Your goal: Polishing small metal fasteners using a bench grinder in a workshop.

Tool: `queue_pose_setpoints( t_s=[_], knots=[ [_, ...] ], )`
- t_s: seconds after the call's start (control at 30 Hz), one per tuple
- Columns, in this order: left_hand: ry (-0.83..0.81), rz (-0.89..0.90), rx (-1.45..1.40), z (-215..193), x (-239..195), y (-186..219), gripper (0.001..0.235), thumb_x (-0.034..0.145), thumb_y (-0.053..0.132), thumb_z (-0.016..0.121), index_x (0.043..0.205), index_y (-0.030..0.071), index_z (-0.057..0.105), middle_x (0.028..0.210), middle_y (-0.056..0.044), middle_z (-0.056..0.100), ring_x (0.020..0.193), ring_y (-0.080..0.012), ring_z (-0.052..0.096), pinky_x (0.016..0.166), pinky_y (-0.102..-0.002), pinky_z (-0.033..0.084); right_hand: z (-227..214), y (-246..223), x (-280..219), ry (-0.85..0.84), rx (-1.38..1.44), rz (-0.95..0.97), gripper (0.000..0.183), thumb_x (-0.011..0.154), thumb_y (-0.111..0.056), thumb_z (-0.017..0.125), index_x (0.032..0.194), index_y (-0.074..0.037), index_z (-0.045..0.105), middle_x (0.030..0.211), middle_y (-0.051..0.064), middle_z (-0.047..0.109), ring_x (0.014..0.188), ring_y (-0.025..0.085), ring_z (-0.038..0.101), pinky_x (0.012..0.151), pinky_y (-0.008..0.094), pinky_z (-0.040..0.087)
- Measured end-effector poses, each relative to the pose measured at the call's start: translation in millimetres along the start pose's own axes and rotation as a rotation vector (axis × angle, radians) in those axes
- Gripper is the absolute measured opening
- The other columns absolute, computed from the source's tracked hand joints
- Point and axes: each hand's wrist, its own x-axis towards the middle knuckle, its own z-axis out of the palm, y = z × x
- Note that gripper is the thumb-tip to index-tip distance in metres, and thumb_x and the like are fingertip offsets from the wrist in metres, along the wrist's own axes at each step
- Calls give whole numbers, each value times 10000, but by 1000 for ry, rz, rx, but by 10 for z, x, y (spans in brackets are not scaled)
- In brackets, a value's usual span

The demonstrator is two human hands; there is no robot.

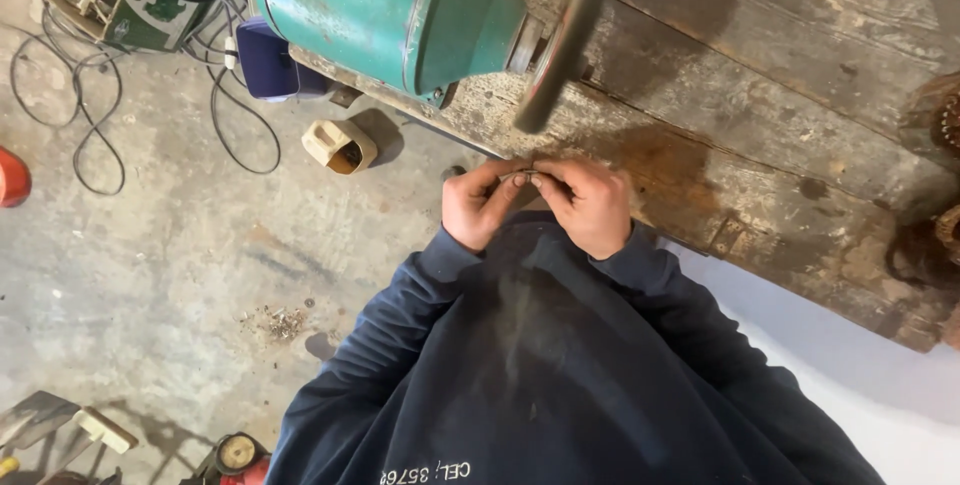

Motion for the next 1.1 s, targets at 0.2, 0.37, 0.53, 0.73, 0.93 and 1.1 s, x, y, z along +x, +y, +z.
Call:
queue_pose_setpoints(
  t_s=[0.2,0.37,0.53,0.73,0.93,1.1],
  knots=[
    [23,-61,-422,35,-101,-282,184,1041,84,667,1174,-35,713,1042,-58,750,937,-95,642,849,-233,520,34,196,-101,-65,364,108,117,968,-51,764,1069,6,749,977,95,780,859,111,738,770,254,583],
    [17,-72,-420,17,-96,-254,190,1031,92,678,1174,-30,711,1045,-55,746,937,-86,637,850,-236,519,37,184,-67,-48,327,97,173,939,-59,782,1092,11,746,988,100,777,842,112,734,752,245,577],
    [48,-17,-287,2,-13,-82,180,1031,95,676,1155,-24,729,1020,-72,758,909,-94,661,820,-241,533,79,192,-12,-3,277,78,144,938,-69,801,1058,-2,760,919,86,773,746,92,701,675,236,551],
    [50,9,-229,28,-17,-140,173,1011,100,704,1141,-12,727,944,-33,759,846,-70,658,766,-231,543,204,386,-66,-21,305,144,112,951,-76,778,1048,-23,760,811,25,724,674,83,614,618,225,493],
    [-8,-186,-289,92,-58,-317,164,933,98,795,1060,-4,770,734,55,614,631,-6,425,549,-199,352,301,446,-85,-64,576,71,150,1018,-104,718,1135,-11,720,1140,78,689,916,101,672,761,242,552],
    [-74,-279,-540,86,56,-290,199,974,128,721,1068,-47,717,858,2,727,759,-46,628,670,-208,509,98,258,91,-79,87,-277,303,899,-40,742,1200,-5,725,1164,149,686,995,264,705,821,334,584]
  ],
)
